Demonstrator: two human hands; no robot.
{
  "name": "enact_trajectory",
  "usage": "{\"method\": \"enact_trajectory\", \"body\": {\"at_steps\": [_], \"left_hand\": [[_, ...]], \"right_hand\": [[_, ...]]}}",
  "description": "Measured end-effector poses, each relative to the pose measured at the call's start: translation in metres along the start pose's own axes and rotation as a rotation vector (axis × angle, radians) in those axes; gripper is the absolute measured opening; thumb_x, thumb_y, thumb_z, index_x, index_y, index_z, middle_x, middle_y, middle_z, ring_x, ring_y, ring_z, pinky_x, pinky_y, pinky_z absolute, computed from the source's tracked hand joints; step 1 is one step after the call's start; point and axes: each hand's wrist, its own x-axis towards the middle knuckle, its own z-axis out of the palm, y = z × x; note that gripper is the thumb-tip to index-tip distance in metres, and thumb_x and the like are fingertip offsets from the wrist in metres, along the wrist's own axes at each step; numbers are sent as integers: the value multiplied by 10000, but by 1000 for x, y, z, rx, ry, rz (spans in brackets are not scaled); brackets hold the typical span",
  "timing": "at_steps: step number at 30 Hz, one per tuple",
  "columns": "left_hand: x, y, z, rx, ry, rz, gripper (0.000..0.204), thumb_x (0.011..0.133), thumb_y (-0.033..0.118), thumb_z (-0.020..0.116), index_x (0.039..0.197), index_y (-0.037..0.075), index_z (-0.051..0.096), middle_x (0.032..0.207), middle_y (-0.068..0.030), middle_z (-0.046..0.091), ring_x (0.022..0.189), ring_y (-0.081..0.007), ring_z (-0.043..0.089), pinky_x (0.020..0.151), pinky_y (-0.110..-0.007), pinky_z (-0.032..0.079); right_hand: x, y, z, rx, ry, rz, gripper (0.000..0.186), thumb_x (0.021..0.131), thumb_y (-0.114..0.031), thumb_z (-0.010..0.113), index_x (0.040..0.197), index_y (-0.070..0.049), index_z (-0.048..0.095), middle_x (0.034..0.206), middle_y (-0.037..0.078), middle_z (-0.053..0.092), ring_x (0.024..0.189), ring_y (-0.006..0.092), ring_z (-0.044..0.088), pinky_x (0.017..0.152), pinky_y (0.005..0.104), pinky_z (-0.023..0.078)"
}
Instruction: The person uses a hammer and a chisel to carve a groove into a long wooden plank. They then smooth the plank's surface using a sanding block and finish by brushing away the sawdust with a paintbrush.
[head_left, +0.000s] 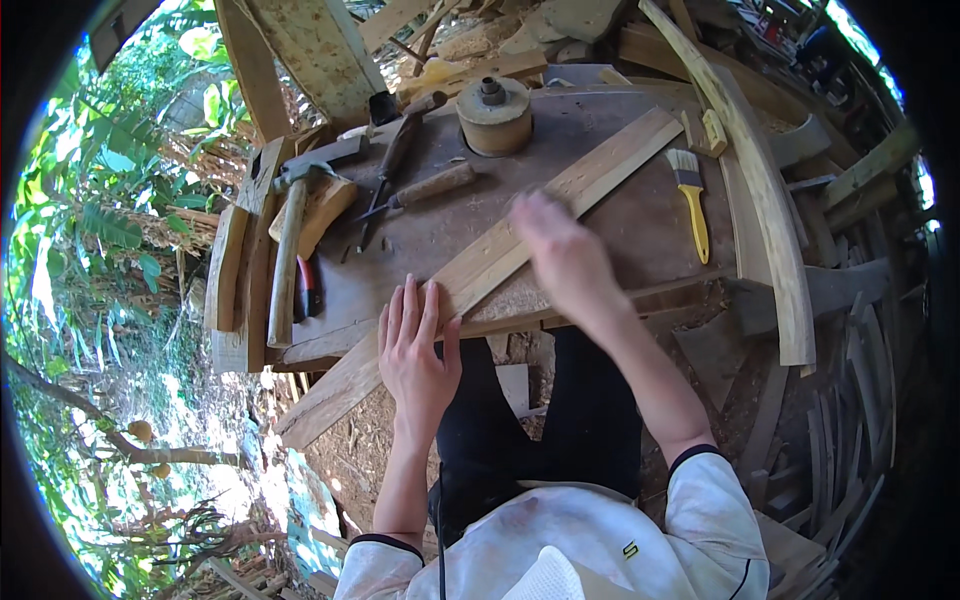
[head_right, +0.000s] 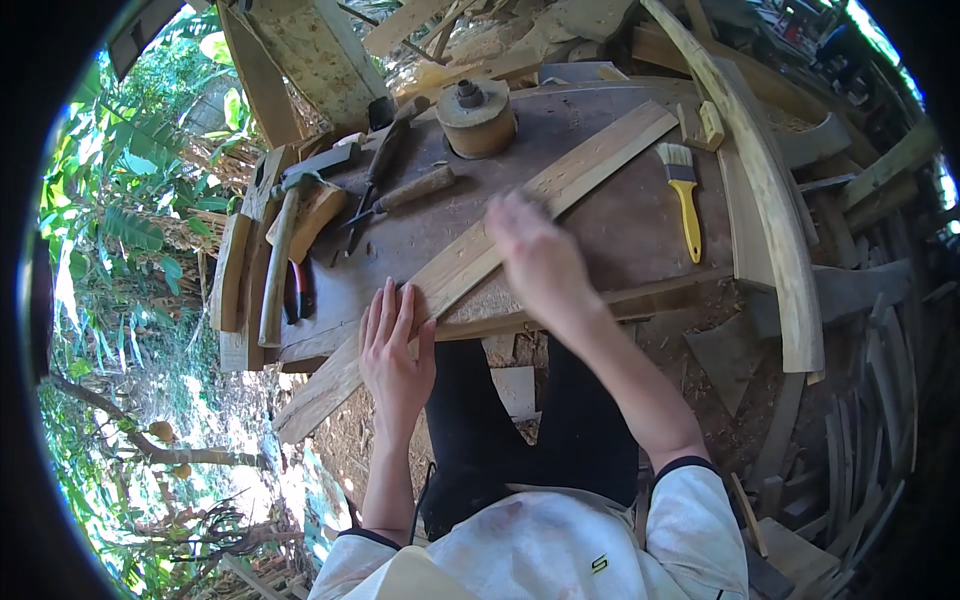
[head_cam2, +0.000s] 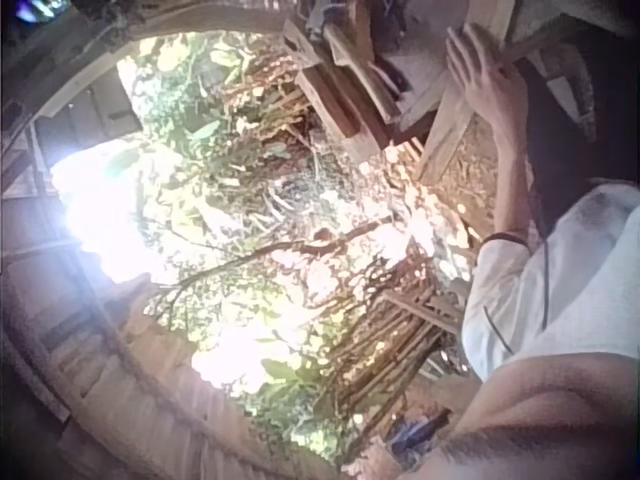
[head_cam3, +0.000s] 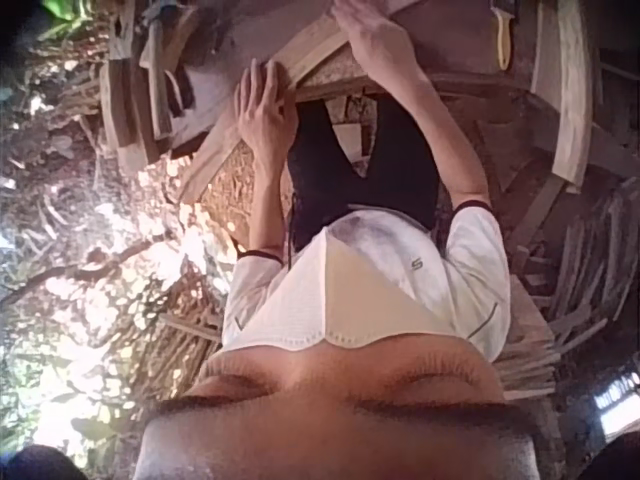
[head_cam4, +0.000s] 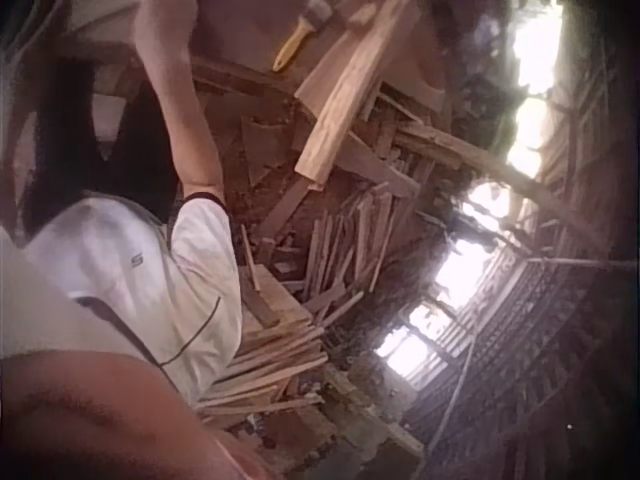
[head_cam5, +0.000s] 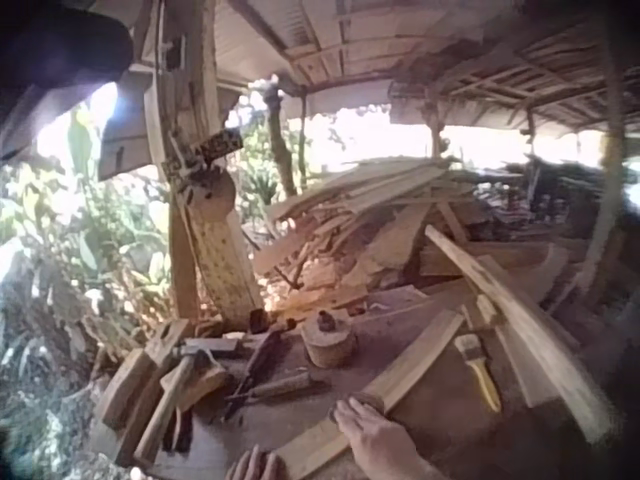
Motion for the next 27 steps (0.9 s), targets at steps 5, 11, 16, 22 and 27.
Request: {"method": "enact_trajectory", "body": {"at_steps": [5,11,16,22,27], "left_hand": [[-2,-2,-2,1,-7,-18,524,953,168,702,1458,67,612,1524,-206,564,1400,-414,531,1181,-508,404],[-2,-2,0,1,-4,-20,523,954,177,701,1460,74,616,1524,-200,567,1400,-407,534,1185,-506,396],[-1,3,-2,9,-3,-16,517,958,184,699,1457,74,621,1517,-197,576,1399,-401,537,1184,-501,394],[-5,-4,-4,17,2,-47,510,964,195,695,1456,79,624,1515,-192,580,1395,-396,543,1179,-499,399],[-2,-1,-1,26,6,-28,497,968,190,693,1450,85,630,1517,-186,580,1391,-394,548,1177,-504,401]], "right_hand": [[8,-6,-15,102,-160,10,385,942,0,558,1318,45,631,1355,225,670,1286,352,645,1027,436,582],[-5,-25,6,65,-12,-60,377,926,27,567,1296,25,637,1305,233,684,1208,385,680,1000,452,595],[-1,-6,0,-72,44,67,346,905,34,589,1247,26,643,1209,191,701,1154,373,691,931,409,620],[10,-8,-23,11,-112,111,410,890,-1,640,1292,84,629,1215,279,711,1138,374,709,946,429,613],[-15,-25,9,-59,107,-32,363,920,-51,627,1277,-5,668,1229,202,727,1135,354,712,954,428,603]]}}
